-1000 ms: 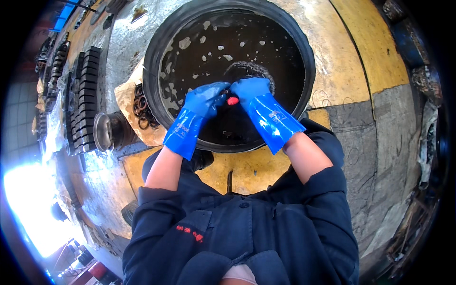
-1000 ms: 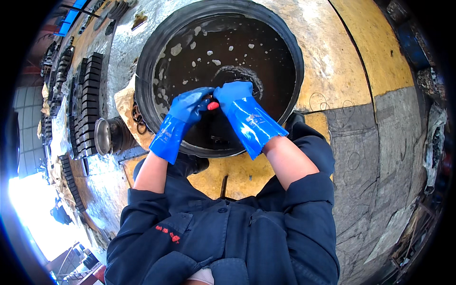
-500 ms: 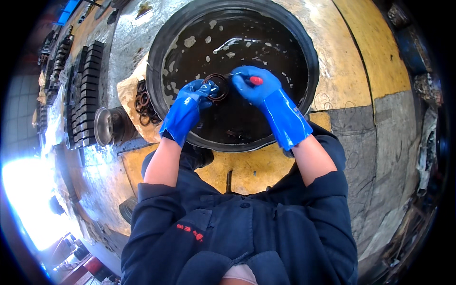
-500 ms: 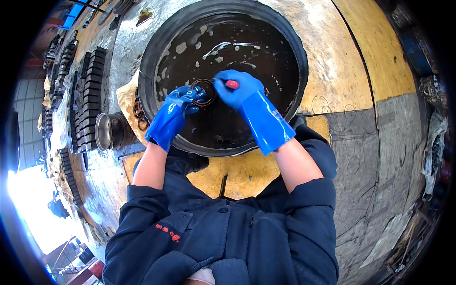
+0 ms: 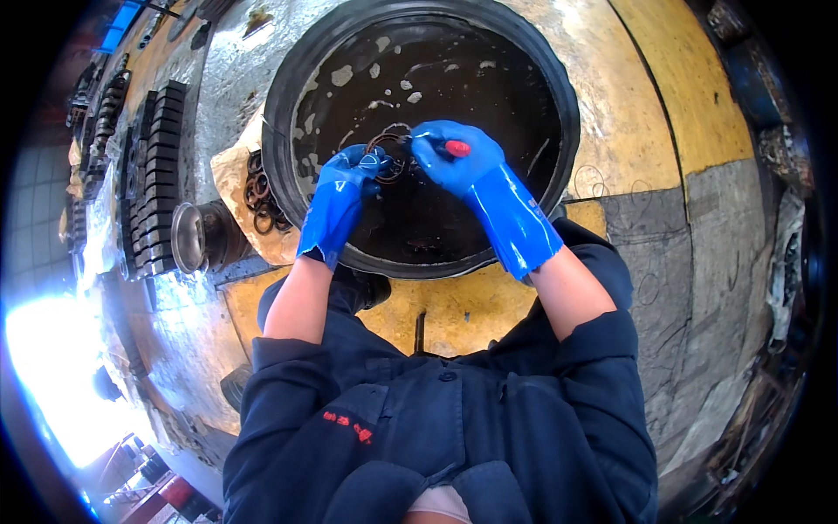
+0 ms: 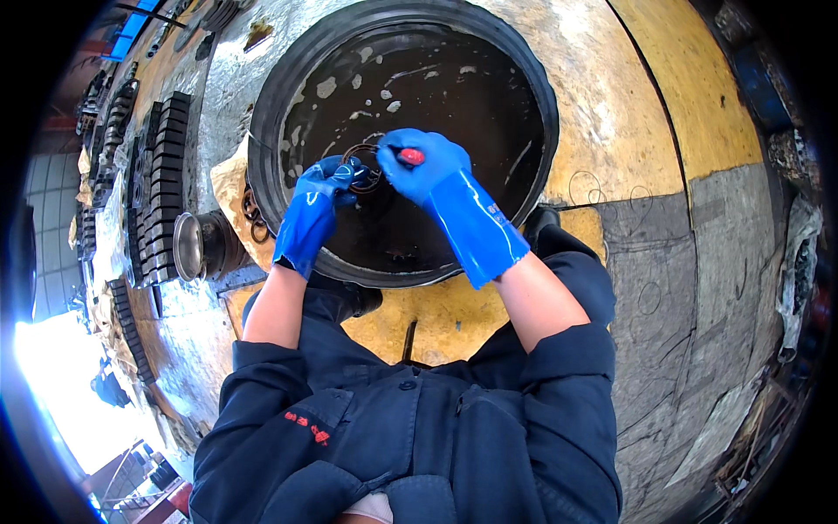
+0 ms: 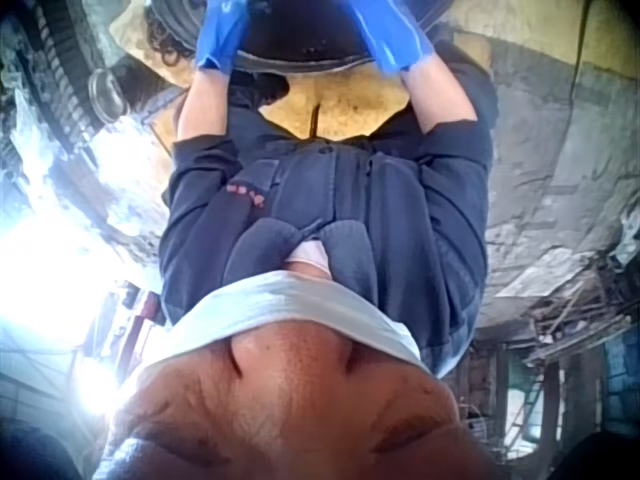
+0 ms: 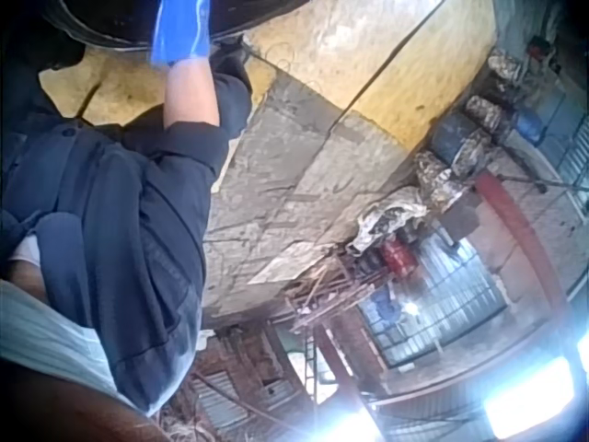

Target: The person uses a brush to clean metal rings and parts in a bucket of liquid, then places them on a piece of paper.

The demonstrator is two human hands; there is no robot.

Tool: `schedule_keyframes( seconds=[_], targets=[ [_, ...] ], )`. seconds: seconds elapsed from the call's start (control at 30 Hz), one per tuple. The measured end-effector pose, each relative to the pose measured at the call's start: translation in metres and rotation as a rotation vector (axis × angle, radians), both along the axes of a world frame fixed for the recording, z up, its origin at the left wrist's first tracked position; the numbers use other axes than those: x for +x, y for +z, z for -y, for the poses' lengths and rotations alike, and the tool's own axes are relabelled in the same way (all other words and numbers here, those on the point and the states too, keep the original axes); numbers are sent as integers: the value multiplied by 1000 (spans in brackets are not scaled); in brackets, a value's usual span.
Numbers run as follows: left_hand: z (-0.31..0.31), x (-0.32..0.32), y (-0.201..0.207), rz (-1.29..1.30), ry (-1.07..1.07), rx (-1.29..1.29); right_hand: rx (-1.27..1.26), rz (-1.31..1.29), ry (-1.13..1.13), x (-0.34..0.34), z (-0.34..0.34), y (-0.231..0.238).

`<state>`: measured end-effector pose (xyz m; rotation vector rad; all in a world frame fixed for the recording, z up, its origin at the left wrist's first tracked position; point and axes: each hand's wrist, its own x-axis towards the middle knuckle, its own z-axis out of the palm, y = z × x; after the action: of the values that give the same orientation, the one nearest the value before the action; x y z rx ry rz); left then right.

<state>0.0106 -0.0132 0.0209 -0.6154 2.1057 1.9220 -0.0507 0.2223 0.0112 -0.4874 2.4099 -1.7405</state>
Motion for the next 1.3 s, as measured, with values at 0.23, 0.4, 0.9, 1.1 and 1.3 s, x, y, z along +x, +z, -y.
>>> schedule_keyframes(
  seconds=[0.23, 0.4, 0.9, 1.1, 1.3],
  targets=[
    [-5, 2, -2, -88, -55, -55, 83, -7, -82, -1, 4, 5],
    [-13, 2, 2, -118, 6, -73, 208, 527, -112, -7, 0, 2],
    [-8, -4, 2, -58, 35, -119, 105, 391, 23, 3, -3, 2],
    [-15, -1, -2, -118, 73, -29, 407, 208, 17, 6, 7, 9],
    [-10, -1, 4, -83, 54, -46, 172, 41, 181, 18, 9, -4]
  ],
)
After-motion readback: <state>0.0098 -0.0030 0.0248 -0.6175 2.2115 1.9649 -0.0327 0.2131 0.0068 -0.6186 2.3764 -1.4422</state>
